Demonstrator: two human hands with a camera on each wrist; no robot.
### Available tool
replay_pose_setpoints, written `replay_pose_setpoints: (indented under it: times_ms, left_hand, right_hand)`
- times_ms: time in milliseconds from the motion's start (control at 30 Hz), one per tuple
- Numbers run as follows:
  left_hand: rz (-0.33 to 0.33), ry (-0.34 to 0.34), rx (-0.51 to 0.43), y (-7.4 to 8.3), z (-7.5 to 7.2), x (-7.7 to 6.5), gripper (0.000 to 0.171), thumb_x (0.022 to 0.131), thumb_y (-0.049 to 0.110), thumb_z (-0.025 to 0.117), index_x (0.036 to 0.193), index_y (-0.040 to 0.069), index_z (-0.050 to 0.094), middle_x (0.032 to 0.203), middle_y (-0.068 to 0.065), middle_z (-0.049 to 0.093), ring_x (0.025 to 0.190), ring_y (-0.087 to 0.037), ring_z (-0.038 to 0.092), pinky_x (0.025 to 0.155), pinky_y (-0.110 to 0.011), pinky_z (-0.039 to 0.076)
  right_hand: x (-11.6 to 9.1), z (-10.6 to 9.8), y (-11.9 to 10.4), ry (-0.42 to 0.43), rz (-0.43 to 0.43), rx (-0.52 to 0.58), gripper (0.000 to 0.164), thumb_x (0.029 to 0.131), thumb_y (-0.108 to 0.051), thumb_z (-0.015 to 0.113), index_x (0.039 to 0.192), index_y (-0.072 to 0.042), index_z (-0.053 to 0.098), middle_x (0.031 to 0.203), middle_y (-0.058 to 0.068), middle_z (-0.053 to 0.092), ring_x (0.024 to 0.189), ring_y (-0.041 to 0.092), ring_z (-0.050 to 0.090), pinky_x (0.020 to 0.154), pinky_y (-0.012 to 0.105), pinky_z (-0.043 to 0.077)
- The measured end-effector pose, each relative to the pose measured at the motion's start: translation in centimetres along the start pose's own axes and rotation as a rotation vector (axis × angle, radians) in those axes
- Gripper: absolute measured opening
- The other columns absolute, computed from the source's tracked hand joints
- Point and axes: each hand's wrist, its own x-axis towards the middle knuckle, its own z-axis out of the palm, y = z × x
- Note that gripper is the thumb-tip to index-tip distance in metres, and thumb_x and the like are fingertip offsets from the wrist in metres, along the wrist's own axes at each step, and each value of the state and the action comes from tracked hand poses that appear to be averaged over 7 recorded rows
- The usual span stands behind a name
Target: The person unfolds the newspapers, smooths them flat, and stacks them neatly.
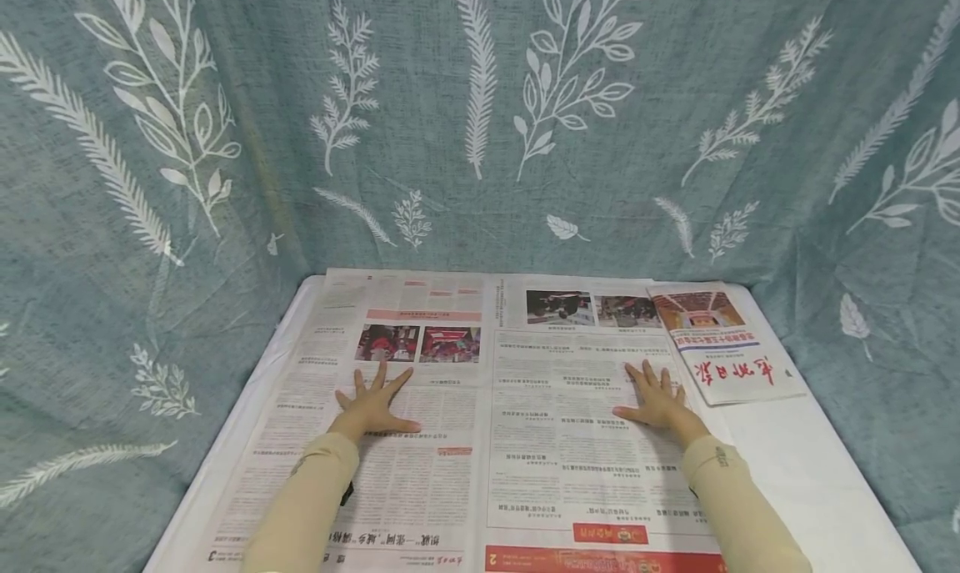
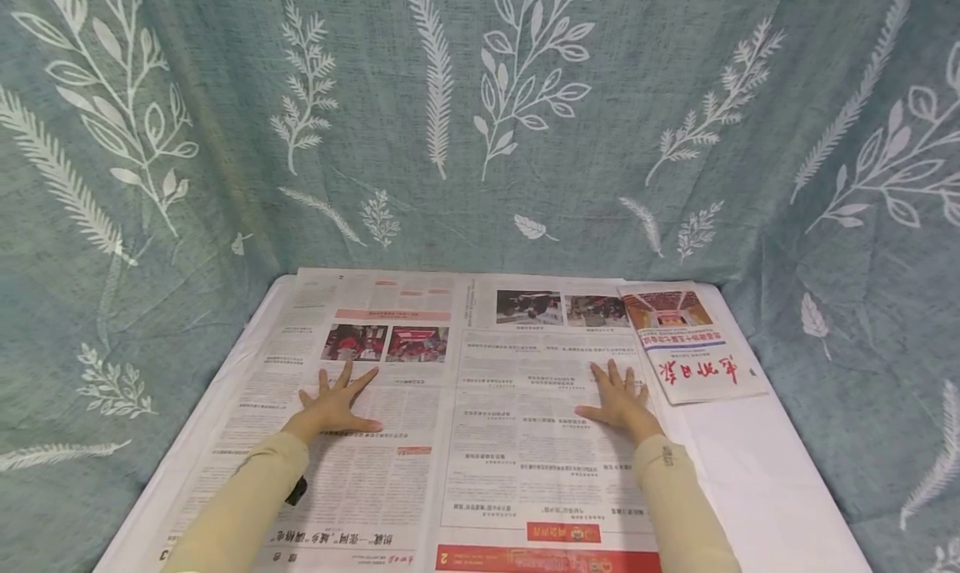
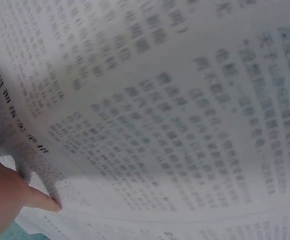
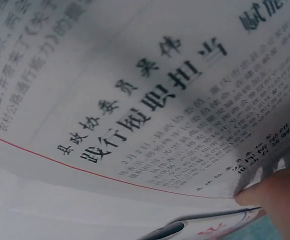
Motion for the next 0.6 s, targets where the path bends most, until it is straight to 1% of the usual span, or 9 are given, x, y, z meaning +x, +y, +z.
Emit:
replay_pose_setpoints:
  times_ms: [100,233,367,433,600]
  left_hand:
    - [0.001,-0.015,0.006,0.41,-0.28,0.09,0.111,0.066,0.064,0.073,0.152,0.022,0.017,0.156,-0.024,-0.011,0.133,-0.061,-0.017,0.092,-0.084,-0.004]
    - [0.008,-0.018,0.013,0.84,-0.60,0.28,0.111,0.067,0.063,0.073,0.152,0.022,0.016,0.155,-0.024,-0.010,0.133,-0.061,-0.016,0.092,-0.084,-0.004]
    - [-0.001,-0.017,0.022,0.81,-0.62,0.45,0.111,0.066,0.064,0.073,0.152,0.023,0.016,0.155,-0.025,-0.009,0.133,-0.061,-0.015,0.092,-0.084,-0.003]
    - [-0.005,-0.004,0.037,0.62,-0.51,0.52,0.111,0.065,0.065,0.074,0.151,0.022,0.018,0.155,-0.025,-0.007,0.133,-0.062,-0.013,0.092,-0.084,-0.002]
    - [-0.003,0.020,0.048,0.23,0.04,0.42,0.112,0.062,0.066,0.075,0.150,0.021,0.023,0.155,-0.027,-0.002,0.134,-0.062,-0.007,0.090,-0.086,0.002]
  right_hand:
    - [0.05,-0.35,0.22,0.003,0.008,-0.008,0.104,0.078,-0.060,0.065,0.150,-0.007,0.011,0.154,0.029,-0.006,0.136,0.057,-0.012,0.103,0.074,-0.007]
    - [0.13,-0.61,0.56,0.022,0.012,-0.023,0.104,0.078,-0.061,0.064,0.150,-0.007,0.012,0.154,0.028,-0.004,0.137,0.057,-0.010,0.104,0.074,-0.005]
    - [0.28,-0.62,0.68,0.032,0.000,-0.029,0.103,0.078,-0.061,0.064,0.150,-0.008,0.014,0.154,0.028,-0.002,0.137,0.057,-0.008,0.104,0.075,-0.003]
    - [0.32,-0.58,0.66,0.040,-0.013,-0.032,0.101,0.078,-0.060,0.065,0.150,-0.008,0.016,0.154,0.029,0.000,0.137,0.057,-0.005,0.104,0.075,-0.001]
    - [-0.01,-0.41,0.95,0.092,-0.055,-0.068,0.094,0.079,-0.054,0.068,0.146,-0.003,0.027,0.151,0.033,0.012,0.135,0.059,0.008,0.103,0.075,0.011]
